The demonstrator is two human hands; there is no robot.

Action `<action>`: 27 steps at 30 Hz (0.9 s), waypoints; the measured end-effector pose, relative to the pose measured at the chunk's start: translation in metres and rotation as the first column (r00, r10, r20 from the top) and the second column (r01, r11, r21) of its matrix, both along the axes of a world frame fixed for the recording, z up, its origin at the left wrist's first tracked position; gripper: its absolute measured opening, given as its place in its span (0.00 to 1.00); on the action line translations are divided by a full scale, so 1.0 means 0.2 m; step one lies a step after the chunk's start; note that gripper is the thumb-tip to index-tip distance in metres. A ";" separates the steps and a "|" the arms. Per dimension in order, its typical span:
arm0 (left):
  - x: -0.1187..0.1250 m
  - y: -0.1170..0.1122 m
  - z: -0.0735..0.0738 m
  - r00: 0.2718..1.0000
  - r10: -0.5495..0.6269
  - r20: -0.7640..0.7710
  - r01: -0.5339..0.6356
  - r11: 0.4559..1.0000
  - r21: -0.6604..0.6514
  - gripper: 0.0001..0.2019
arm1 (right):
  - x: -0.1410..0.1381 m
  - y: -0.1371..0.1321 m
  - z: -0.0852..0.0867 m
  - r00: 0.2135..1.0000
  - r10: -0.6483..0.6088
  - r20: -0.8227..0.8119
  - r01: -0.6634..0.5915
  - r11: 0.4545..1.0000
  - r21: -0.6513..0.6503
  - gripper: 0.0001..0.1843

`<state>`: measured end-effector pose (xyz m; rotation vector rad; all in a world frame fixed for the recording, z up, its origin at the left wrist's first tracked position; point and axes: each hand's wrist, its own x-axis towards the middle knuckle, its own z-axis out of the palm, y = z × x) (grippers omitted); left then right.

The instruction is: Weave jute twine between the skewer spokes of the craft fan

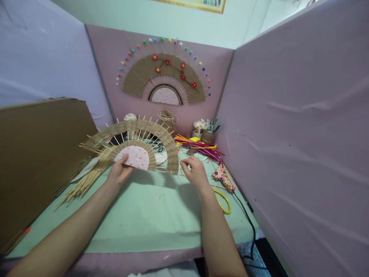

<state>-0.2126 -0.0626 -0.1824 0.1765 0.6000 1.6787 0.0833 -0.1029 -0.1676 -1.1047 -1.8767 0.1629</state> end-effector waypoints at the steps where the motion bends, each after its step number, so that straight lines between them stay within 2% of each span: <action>1: 0.00 0.00 0.00 1.000 0.003 0.006 -0.003 1.000 -0.002 0.18 | 0.00 0.00 0.00 1.000 0.008 0.004 -0.008 1.000 -0.001 0.11; 7: 0.01 -0.01 0.03 1.000 0.002 0.031 -0.002 1.000 -0.005 0.17 | 0.01 -0.03 0.02 0.997 0.049 -0.057 -0.050 0.999 -0.012 0.13; 12: 0.01 -0.03 0.06 0.999 -0.007 0.053 0.007 1.000 0.007 0.18 | 0.01 -0.06 0.01 0.959 0.080 -0.271 -0.105 0.991 -0.078 0.16; 15: 0.02 -0.05 0.07 0.998 -0.041 0.056 0.039 0.999 0.021 0.18 | 0.02 -0.05 -0.01 0.877 0.085 -0.473 -0.192 0.964 -0.183 0.19; 18: 0.02 -0.06 0.07 0.997 -0.054 0.051 0.052 0.998 0.031 0.18 | 0.02 -0.02 -0.03 0.738 0.063 -0.672 -0.316 0.912 -0.262 0.19; 21: 0.02 -0.06 0.07 0.997 -0.058 0.056 0.056 0.998 0.039 0.19 | 0.00 -0.02 -0.03 0.614 0.007 -0.789 -0.415 0.853 -0.315 0.16; 24: 0.02 -0.05 0.06 0.996 -0.061 0.070 0.059 0.998 0.036 0.20 | -0.03 -0.03 -0.02 0.574 -0.042 -0.818 -0.455 0.814 -0.361 0.14; 27: 0.01 -0.05 0.07 0.994 -0.054 0.090 0.053 0.998 0.018 0.20 | -0.05 -0.04 -0.03 0.595 -0.067 -0.801 -0.441 0.805 -0.396 0.17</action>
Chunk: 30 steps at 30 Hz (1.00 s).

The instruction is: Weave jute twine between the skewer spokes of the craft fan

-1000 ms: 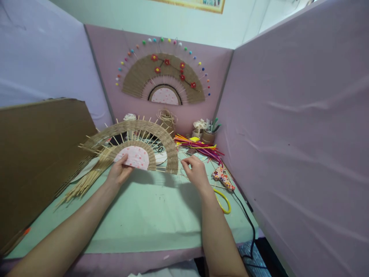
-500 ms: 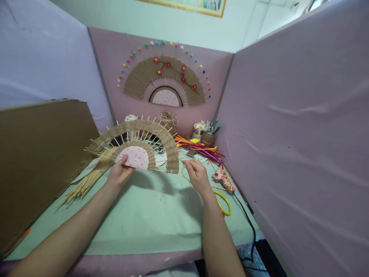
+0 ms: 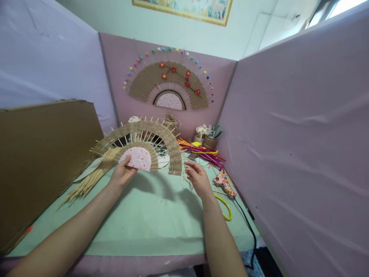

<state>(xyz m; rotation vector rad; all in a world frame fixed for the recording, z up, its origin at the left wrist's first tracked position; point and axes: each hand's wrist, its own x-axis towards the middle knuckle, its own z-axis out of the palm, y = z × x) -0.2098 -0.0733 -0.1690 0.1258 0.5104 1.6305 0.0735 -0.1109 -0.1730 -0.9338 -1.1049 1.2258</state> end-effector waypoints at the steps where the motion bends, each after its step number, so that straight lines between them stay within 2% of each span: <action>1: 0.00 0.00 0.00 1.000 0.003 0.006 -0.003 1.000 -0.007 0.20 | 0.00 0.00 0.00 1.000 -0.004 0.009 0.004 1.000 -0.009 0.17; 9: 0.01 0.00 -0.02 1.000 -0.014 0.013 0.014 1.000 0.011 0.18 | -0.01 0.02 -0.03 0.998 -0.059 0.029 0.061 0.996 -0.061 0.13; 12: 0.01 -0.02 -0.02 0.991 -0.133 -0.028 0.134 0.991 0.030 0.15 | -0.01 0.03 -0.03 0.996 -0.089 0.021 0.091 0.990 -0.104 0.15; 15: 0.02 -0.05 -0.01 0.963 -0.258 -0.079 0.263 0.963 0.064 0.18 | -0.01 0.04 -0.03 0.993 -0.121 -0.012 0.118 0.984 -0.136 0.16; 19: 0.01 -0.09 0.00 0.927 -0.347 -0.142 0.362 0.926 0.106 0.19 | 0.00 0.05 -0.03 0.990 -0.130 -0.062 0.122 0.985 -0.124 0.14; 22: 0.00 -0.09 -0.01 0.889 -0.400 -0.225 0.424 0.903 0.070 0.17 | 0.03 0.05 -0.02 0.987 -0.139 -0.078 0.130 0.986 -0.108 0.13; 26: 0.02 -0.09 -0.03 0.873 -0.384 -0.299 0.403 0.915 0.001 0.17 | 0.06 0.07 -0.03 0.978 -0.185 -0.099 0.174 0.978 -0.111 0.13; 30: 0.05 -0.10 -0.04 0.889 -0.342 -0.305 0.373 0.927 0.049 0.17 | 0.06 0.10 -0.05 0.973 -0.209 -0.093 0.204 0.977 -0.065 0.11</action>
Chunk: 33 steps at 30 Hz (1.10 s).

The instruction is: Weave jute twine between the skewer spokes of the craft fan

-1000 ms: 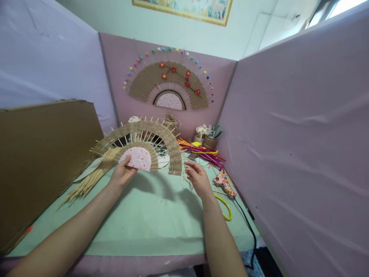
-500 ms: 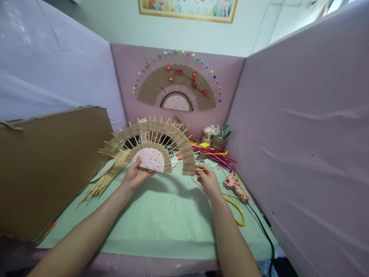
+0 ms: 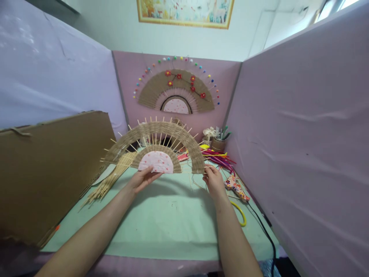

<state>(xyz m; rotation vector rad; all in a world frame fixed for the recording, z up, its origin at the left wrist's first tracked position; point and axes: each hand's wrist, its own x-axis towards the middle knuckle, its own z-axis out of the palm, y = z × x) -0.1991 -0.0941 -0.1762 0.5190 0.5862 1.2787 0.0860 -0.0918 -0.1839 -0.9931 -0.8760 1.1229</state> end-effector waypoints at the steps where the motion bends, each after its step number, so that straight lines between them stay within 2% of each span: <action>1: 0.01 0.00 0.00 1.000 0.000 0.006 0.000 1.000 0.016 0.16 | 0.00 0.01 -0.01 1.000 -0.003 0.005 0.003 1.000 0.011 0.10; 8: 0.03 -0.02 0.01 1.000 0.021 0.005 -0.021 1.000 0.015 0.08 | 0.00 0.05 -0.03 0.999 -0.009 -0.032 0.009 1.000 0.008 0.16; 19: 0.03 0.01 -0.01 0.998 0.030 0.051 -0.028 0.999 -0.043 0.16 | 0.01 0.09 -0.05 0.998 -0.058 -0.019 0.058 0.997 0.047 0.16; 26: 0.04 0.01 -0.01 0.999 0.025 0.037 -0.025 1.000 -0.012 0.13 | 0.00 0.08 -0.04 0.996 -0.028 -0.084 0.032 0.998 0.051 0.13; 33: 0.03 0.01 0.00 0.997 0.038 0.071 -0.035 0.998 -0.045 0.17 | 0.00 0.07 -0.01 0.986 -0.030 -0.166 0.039 0.998 0.054 0.11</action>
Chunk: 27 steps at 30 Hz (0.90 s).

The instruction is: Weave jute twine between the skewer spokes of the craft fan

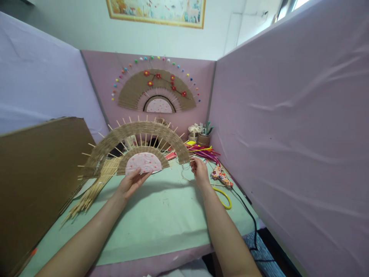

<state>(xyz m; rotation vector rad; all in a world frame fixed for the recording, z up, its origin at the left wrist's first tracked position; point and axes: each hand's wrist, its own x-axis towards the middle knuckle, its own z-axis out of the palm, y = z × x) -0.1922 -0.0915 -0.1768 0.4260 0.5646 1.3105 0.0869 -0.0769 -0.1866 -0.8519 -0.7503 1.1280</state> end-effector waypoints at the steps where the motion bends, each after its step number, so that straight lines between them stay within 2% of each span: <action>1: 0.00 0.00 0.00 1.000 -0.002 -0.001 0.002 1.000 0.002 0.17 | 0.00 0.00 0.00 1.000 -0.005 -0.001 0.005 1.000 0.005 0.11; 7: 0.01 0.00 0.00 0.999 0.036 -0.010 -0.036 0.999 0.022 0.12 | -0.01 -0.01 0.00 0.998 -0.038 0.056 0.038 0.999 0.015 0.14; 18: 0.00 0.01 0.02 0.999 0.051 0.013 -0.052 0.998 0.037 0.15 | 0.01 0.01 -0.03 0.979 -0.098 0.179 0.101 0.995 -0.006 0.15; 23: -0.01 0.02 0.00 1.000 0.028 0.005 -0.028 0.999 0.034 0.11 | 0.03 0.03 -0.05 0.953 -0.208 0.219 0.208 0.978 0.026 0.15; 27: -0.01 0.02 0.00 1.000 0.030 0.005 -0.030 0.999 0.033 0.11 | 0.04 0.03 -0.06 0.891 -0.333 0.307 0.317 0.943 0.102 0.16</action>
